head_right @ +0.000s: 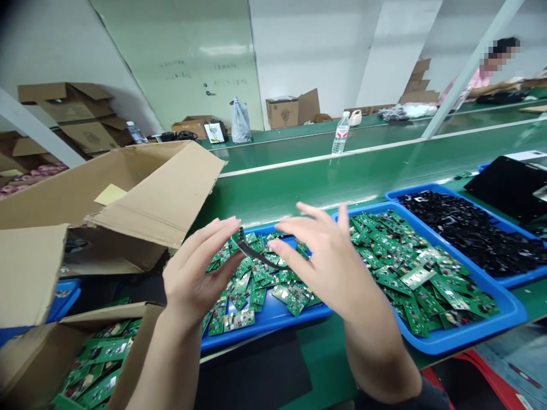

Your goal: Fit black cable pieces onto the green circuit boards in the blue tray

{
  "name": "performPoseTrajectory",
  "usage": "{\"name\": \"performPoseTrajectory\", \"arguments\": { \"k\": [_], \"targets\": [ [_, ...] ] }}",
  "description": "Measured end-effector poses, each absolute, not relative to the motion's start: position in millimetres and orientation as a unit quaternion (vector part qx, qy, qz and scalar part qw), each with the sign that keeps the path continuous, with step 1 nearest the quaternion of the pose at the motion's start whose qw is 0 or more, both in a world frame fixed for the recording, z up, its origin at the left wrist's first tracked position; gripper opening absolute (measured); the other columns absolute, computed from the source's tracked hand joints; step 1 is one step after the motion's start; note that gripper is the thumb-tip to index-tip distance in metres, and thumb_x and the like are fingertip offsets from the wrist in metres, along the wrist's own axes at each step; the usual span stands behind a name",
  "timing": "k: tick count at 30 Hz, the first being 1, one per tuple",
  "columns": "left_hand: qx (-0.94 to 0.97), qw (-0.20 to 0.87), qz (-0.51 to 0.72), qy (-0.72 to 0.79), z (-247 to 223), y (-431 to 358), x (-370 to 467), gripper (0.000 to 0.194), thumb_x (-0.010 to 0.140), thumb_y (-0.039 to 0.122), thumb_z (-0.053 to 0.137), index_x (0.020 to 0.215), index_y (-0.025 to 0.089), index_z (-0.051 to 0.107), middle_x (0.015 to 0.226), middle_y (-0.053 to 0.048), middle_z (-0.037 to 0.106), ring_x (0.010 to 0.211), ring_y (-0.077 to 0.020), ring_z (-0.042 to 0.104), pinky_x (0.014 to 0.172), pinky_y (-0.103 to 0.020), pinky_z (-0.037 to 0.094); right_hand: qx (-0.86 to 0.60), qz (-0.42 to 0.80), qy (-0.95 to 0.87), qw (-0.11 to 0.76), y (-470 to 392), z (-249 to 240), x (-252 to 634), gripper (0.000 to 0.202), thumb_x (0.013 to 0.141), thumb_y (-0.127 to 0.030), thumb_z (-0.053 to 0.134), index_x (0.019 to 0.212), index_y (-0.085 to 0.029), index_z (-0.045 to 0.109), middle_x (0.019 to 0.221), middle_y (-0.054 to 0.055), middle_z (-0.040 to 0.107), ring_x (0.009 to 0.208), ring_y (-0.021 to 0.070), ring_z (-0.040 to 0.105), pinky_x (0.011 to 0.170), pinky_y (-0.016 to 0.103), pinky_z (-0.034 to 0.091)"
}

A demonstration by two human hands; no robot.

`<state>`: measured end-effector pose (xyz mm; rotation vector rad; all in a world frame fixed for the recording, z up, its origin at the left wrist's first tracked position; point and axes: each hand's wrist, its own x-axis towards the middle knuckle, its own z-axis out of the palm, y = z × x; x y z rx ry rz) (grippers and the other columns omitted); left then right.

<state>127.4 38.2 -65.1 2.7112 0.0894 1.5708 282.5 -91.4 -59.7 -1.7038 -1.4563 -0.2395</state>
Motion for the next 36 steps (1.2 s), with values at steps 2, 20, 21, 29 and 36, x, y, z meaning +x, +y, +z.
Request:
{"name": "performPoseTrajectory", "arguments": {
  "k": [2,20,21,29,36],
  "targets": [
    [0.858,-0.018,0.513,0.034,-65,39,128,0.031,0.084,0.014,0.065,0.115,0.015,0.059,0.105,-0.010,0.070,0.099,-0.0187,0.067,0.091,-0.035,0.056,-0.683,-0.185,-0.545,0.450,-93,-60,284,0.015,0.088,-0.035,0.060,0.092,-0.024,0.070,0.106,0.005,0.071,0.118,0.0339,0.056,0.105,0.076,0.010],
    [0.835,-0.027,0.548,0.054,-67,42,127,0.035,0.082,0.012,0.068,0.115,0.016,0.061,0.100,-0.010,0.071,0.090,-0.0173,0.068,0.079,-0.027,0.058,-0.391,0.403,-0.493,0.665,-78,-58,256,0.035,0.091,-0.028,0.057,0.123,-0.015,0.054,0.061,-0.002,0.060,0.061,0.0137,0.061,0.063,0.029,0.055],
    [0.834,-0.030,0.548,0.055,-66,42,126,0.035,0.082,0.013,0.068,0.115,0.017,0.061,0.101,-0.009,0.071,0.090,-0.0174,0.068,0.079,-0.027,0.058,-0.392,0.400,-0.490,0.668,-77,-58,257,0.034,0.090,-0.028,0.058,0.121,-0.015,0.055,0.066,0.000,0.064,0.065,0.0144,0.063,0.066,0.029,0.055],
    [0.837,-0.032,0.545,0.041,-67,43,127,0.031,0.082,0.011,0.068,0.112,0.017,0.062,0.100,-0.008,0.071,0.091,-0.0160,0.068,0.078,-0.026,0.058,-0.380,0.429,-0.475,0.668,-73,-61,257,0.032,0.090,-0.017,0.056,0.122,-0.017,0.053,0.065,-0.002,0.067,0.062,0.0116,0.066,0.064,0.024,0.055],
    [0.836,0.007,0.548,0.045,-67,36,129,0.030,0.085,0.011,0.064,0.114,0.015,0.061,0.101,-0.009,0.071,0.090,-0.0152,0.068,0.079,-0.025,0.057,-0.344,0.480,-0.454,0.667,-74,-62,255,0.041,0.090,-0.021,0.057,0.130,-0.018,0.046,0.063,-0.004,0.066,0.051,0.0109,0.062,0.052,0.022,0.052]
  ]
}}
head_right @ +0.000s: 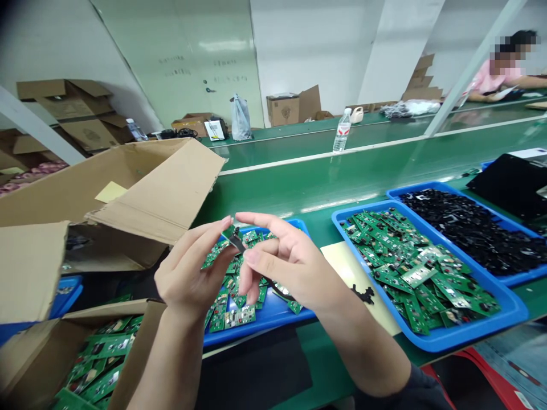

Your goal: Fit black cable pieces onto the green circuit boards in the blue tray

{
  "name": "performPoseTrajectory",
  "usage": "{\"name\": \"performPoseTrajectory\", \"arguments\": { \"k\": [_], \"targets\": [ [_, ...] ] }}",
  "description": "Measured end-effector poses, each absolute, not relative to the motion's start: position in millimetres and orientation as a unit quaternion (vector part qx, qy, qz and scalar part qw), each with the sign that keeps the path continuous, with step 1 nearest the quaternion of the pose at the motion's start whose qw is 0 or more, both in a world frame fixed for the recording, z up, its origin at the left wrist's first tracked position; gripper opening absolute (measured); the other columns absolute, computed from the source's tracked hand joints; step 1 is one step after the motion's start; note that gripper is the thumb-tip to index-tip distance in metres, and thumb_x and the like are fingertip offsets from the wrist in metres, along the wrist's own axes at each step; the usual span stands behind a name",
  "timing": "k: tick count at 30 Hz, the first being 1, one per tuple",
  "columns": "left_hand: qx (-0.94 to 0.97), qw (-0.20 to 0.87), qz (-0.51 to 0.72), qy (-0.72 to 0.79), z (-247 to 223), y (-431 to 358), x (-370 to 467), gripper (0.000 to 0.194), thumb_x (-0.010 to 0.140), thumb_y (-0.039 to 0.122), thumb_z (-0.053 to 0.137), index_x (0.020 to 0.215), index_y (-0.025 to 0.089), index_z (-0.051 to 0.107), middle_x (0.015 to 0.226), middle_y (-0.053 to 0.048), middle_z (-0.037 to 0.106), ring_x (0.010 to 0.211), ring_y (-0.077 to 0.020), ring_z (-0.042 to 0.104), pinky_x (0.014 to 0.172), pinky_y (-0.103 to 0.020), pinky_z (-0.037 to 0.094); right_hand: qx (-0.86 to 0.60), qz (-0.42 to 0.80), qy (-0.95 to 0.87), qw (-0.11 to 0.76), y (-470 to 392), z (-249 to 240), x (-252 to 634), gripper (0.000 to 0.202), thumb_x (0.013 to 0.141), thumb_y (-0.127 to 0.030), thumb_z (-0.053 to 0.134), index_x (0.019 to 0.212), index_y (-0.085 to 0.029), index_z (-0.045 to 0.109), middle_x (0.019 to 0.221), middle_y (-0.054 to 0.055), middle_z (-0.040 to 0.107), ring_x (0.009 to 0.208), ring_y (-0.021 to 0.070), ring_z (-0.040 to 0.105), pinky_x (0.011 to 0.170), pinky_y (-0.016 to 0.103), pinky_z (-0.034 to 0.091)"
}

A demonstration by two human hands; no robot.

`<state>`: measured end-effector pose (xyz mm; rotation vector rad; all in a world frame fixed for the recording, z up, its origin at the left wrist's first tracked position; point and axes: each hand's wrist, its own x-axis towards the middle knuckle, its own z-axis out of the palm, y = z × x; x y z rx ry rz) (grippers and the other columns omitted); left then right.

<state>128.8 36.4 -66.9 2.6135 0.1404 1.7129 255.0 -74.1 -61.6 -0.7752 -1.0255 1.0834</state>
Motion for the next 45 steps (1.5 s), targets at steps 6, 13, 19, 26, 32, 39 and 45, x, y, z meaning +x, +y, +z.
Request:
{"name": "performPoseTrajectory", "arguments": {
  "k": [6,13,19,26,32,39,45],
  "targets": [
    [0.859,0.087,0.503,0.042,-63,35,124,0.029,0.086,0.021,0.064,0.115,0.020,0.061,0.092,-0.004,0.073,0.079,-0.0131,0.068,0.072,-0.024,0.057,-0.349,0.532,-0.442,0.632,-67,-63,262,0.041,0.088,-0.025,0.058,0.126,-0.016,0.048,0.056,-0.005,0.063,0.038,0.0084,0.054,0.039,0.018,0.043],
    [0.873,0.184,0.452,0.020,-61,38,120,0.030,0.085,0.024,0.066,0.114,0.022,0.063,0.091,-0.003,0.072,0.080,-0.0121,0.068,0.073,-0.023,0.058,-0.430,0.470,-0.474,0.608,-70,-58,262,0.044,0.086,-0.024,0.060,0.127,-0.015,0.048,0.055,-0.007,0.060,0.035,0.0056,0.047,0.034,0.016,0.037],
    [0.861,0.294,0.414,0.024,-60,33,122,0.030,0.085,0.023,0.065,0.115,0.020,0.063,0.095,-0.005,0.072,0.079,-0.0130,0.069,0.070,-0.022,0.060,-0.512,0.232,-0.538,0.628,-71,-61,258,0.030,0.087,-0.016,0.057,0.117,-0.016,0.057,0.059,-0.005,0.064,0.045,0.0079,0.056,0.041,0.017,0.045],
    [0.818,0.438,0.367,0.063,-59,22,126,0.031,0.087,0.017,0.056,0.117,0.021,0.064,0.100,-0.006,0.072,0.078,-0.0155,0.068,0.068,-0.024,0.058,-0.569,-0.069,-0.582,0.577,-74,-61,247,0.011,0.088,-0.013,0.056,0.094,-0.018,0.064,0.082,0.001,0.073,0.068,0.0126,0.069,0.063,0.020,0.055],
    [0.807,0.463,0.356,0.084,-63,16,130,0.034,0.091,0.018,0.051,0.122,0.024,0.061,0.087,-0.002,0.071,0.057,-0.0113,0.059,0.055,-0.022,0.052,-0.587,-0.210,-0.593,0.510,-76,-64,243,0.008,0.088,-0.010,0.058,0.089,-0.014,0.064,0.077,0.003,0.072,0.065,0.0140,0.067,0.062,0.022,0.051],
    [0.792,0.484,0.346,0.142,-59,11,132,0.031,0.093,0.024,0.049,0.120,0.021,0.064,0.091,-0.004,0.071,0.077,-0.0149,0.064,0.072,-0.024,0.053,-0.621,-0.229,-0.577,0.479,-78,-62,242,0.012,0.090,-0.012,0.057,0.082,-0.013,0.066,0.068,0.004,0.066,0.058,0.0136,0.058,0.058,0.026,0.046],
    [0.771,0.500,0.359,0.162,-59,9,133,0.030,0.090,0.025,0.054,0.117,0.021,0.066,0.070,-0.002,0.066,0.082,-0.0190,0.064,0.070,-0.025,0.053,-0.602,-0.200,-0.601,0.486,-80,-59,251,0.010,0.089,-0.011,0.058,0.083,-0.015,0.065,0.069,0.001,0.064,0.062,0.0119,0.058,0.062,0.023,0.045]
  ]
}}
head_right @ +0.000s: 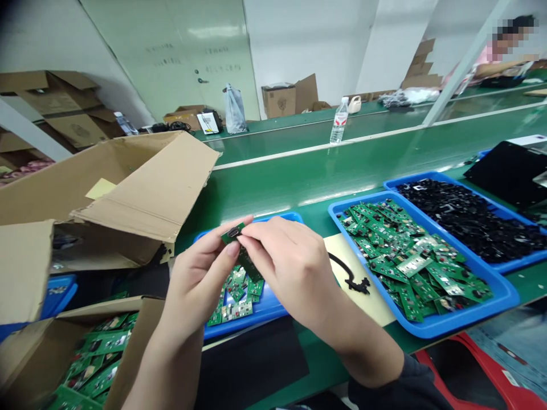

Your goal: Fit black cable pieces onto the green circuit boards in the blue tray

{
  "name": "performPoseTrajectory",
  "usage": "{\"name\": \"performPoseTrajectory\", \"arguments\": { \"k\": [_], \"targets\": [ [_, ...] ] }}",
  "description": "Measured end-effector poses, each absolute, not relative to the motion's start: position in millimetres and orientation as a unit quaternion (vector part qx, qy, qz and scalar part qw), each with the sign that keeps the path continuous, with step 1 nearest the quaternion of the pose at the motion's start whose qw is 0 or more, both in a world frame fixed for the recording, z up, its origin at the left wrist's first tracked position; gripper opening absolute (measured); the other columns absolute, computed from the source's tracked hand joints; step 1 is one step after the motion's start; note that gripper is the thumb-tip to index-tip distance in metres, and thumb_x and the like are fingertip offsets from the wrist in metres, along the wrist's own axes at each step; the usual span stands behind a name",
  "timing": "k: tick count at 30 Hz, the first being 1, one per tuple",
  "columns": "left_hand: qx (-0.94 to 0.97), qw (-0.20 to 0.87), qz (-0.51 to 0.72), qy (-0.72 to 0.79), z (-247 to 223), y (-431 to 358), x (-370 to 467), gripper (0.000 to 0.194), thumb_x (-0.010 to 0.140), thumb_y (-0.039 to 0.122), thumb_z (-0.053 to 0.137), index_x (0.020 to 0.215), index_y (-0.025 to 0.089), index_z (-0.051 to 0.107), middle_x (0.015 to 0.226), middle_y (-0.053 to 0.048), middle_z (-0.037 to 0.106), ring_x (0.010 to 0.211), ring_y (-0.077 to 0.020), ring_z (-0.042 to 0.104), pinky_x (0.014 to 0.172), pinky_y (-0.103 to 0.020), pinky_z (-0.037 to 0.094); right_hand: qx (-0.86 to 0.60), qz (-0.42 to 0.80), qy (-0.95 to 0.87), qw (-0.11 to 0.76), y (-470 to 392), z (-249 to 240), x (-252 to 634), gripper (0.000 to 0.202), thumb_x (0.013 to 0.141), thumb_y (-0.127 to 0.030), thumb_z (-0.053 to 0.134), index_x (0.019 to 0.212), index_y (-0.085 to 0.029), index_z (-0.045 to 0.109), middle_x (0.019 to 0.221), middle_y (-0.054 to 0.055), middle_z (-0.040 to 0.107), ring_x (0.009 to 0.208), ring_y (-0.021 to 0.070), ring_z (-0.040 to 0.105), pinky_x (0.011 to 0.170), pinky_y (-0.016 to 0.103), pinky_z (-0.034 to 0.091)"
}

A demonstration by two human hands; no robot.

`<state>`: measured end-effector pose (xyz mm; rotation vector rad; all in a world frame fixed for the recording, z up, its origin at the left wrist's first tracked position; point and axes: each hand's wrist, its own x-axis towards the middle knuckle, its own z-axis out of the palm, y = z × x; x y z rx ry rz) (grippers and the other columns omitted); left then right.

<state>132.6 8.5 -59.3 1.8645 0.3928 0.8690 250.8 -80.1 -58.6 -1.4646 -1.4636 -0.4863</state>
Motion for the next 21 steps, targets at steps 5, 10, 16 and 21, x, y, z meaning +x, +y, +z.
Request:
{"name": "performPoseTrajectory", "arguments": {
  "k": [5,10,16,21],
  "targets": [
    [0.742,0.537,0.370,0.156,-61,9,135,0.026,0.091,0.024,0.053,0.112,0.022,0.068,0.084,-0.002,0.069,0.083,-0.0157,0.063,0.073,-0.023,0.051,-0.593,-0.195,-0.614,0.482,-79,-58,256,0.011,0.089,-0.010,0.057,0.081,-0.015,0.064,0.069,0.001,0.064,0.061,0.0116,0.057,0.062,0.023,0.045],
    [0.717,0.565,0.377,0.154,-64,8,135,0.024,0.091,0.024,0.055,0.110,0.025,0.069,0.084,0.000,0.069,0.072,-0.0102,0.059,0.064,-0.016,0.047,-0.586,-0.211,-0.608,0.492,-77,-58,253,0.013,0.087,-0.007,0.056,0.078,-0.014,0.063,0.065,0.002,0.063,0.056,0.0109,0.054,0.059,0.023,0.043],
    [0.654,0.647,0.362,0.149,-70,9,133,0.021,0.091,0.026,0.057,0.108,0.029,0.070,0.094,0.000,0.069,0.077,-0.0103,0.060,0.063,-0.016,0.046,-0.582,-0.208,-0.614,0.492,-78,-56,249,0.015,0.086,-0.007,0.056,0.075,-0.014,0.062,0.064,0.002,0.064,0.054,0.0108,0.052,0.057,0.025,0.042],
    [0.661,0.635,0.371,0.149,-69,9,134,0.021,0.091,0.025,0.057,0.106,0.028,0.070,0.094,0.000,0.069,0.077,-0.0106,0.059,0.070,-0.018,0.047,-0.587,-0.209,-0.606,0.494,-77,-57,249,0.016,0.086,-0.007,0.055,0.075,-0.016,0.061,0.062,0.001,0.063,0.054,0.0106,0.053,0.056,0.024,0.042]
  ]
}}
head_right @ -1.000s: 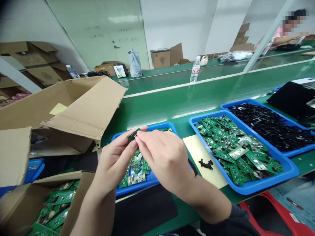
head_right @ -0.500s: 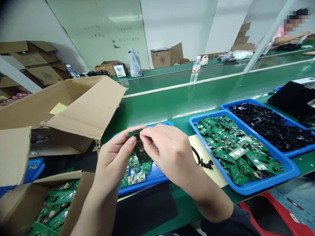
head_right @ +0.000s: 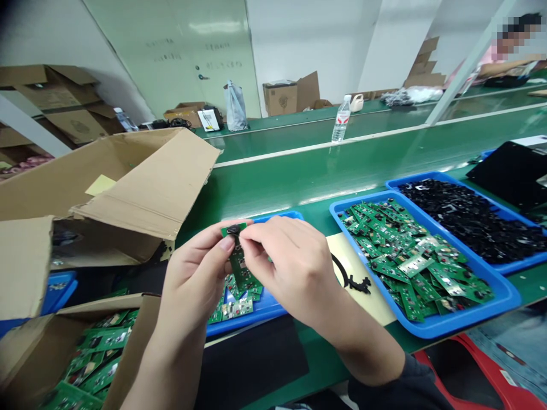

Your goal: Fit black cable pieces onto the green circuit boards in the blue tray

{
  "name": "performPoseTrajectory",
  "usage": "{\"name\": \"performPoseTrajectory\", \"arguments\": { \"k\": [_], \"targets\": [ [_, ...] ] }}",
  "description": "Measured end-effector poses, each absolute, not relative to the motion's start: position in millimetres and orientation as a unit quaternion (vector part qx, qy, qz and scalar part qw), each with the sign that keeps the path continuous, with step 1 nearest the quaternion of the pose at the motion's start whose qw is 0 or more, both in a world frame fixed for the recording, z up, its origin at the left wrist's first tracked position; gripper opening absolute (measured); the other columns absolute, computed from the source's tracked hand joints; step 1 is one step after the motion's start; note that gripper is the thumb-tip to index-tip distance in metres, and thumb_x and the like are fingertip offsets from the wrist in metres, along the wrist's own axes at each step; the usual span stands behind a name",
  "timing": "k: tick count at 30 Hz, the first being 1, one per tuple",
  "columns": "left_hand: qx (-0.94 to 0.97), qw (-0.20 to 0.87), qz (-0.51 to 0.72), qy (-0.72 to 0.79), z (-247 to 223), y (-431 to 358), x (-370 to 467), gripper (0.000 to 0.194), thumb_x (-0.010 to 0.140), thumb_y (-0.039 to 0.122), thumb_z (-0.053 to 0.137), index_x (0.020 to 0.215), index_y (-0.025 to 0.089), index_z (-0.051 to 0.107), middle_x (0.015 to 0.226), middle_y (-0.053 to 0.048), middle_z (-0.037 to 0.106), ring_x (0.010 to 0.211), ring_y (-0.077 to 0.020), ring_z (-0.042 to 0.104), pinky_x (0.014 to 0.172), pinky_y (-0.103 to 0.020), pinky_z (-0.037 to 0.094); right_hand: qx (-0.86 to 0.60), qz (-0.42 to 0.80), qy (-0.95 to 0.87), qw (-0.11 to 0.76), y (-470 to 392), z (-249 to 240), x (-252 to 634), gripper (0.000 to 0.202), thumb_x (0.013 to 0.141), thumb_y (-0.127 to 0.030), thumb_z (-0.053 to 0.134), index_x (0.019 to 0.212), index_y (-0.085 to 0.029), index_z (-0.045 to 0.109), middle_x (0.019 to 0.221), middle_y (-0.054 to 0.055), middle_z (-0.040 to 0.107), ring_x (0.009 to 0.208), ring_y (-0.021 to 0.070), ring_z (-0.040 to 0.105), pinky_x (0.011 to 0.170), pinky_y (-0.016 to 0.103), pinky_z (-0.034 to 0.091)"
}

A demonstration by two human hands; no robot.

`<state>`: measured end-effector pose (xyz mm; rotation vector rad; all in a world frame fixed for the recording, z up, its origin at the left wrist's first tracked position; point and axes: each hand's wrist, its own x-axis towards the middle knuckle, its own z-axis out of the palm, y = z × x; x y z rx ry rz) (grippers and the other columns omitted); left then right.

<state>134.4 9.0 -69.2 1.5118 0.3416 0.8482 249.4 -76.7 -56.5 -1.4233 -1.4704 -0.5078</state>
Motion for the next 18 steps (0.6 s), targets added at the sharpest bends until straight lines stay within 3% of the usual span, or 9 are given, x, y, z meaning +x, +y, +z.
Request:
{"name": "performPoseTrajectory", "arguments": {
  "k": [4,7,13,18],
  "targets": [
    [0.708,0.570,0.386,0.155,-67,8,135,0.023,0.091,0.024,0.056,0.109,0.028,0.070,0.079,0.002,0.067,0.066,-0.0085,0.054,0.062,-0.016,0.044,-0.590,-0.219,-0.603,0.490,-77,-58,253,0.013,0.088,-0.009,0.056,0.079,-0.016,0.062,0.066,0.001,0.064,0.058,0.0119,0.055,0.058,0.025,0.044],
    [0.728,0.542,0.393,0.148,-63,6,135,0.023,0.092,0.023,0.055,0.108,0.027,0.070,0.083,0.001,0.069,0.070,-0.0097,0.057,0.064,-0.017,0.046,-0.591,-0.216,-0.610,0.481,-78,-59,256,0.009,0.089,-0.010,0.056,0.084,-0.015,0.063,0.068,0.003,0.065,0.061,0.0136,0.058,0.060,0.026,0.046],
    [0.704,0.569,0.391,0.168,-58,4,134,0.019,0.091,0.026,0.055,0.098,0.021,0.073,0.081,-0.002,0.071,0.066,-0.0126,0.064,0.063,-0.021,0.052,-0.561,-0.272,-0.634,0.458,-77,-59,265,0.020,0.089,-0.003,0.052,0.093,-0.017,0.066,0.076,0.004,0.067,0.073,0.0170,0.063,0.068,0.030,0.051],
    [0.717,0.564,0.365,0.185,-56,6,133,0.019,0.090,0.027,0.056,0.092,0.019,0.072,0.072,-0.001,0.070,0.057,-0.0117,0.063,0.053,-0.019,0.050,-0.539,-0.292,-0.642,0.460,-73,-62,273,0.025,0.085,0.001,0.054,0.092,-0.020,0.066,0.080,0.004,0.068,0.077,0.0177,0.064,0.081,0.036,0.054]
  ]
}}
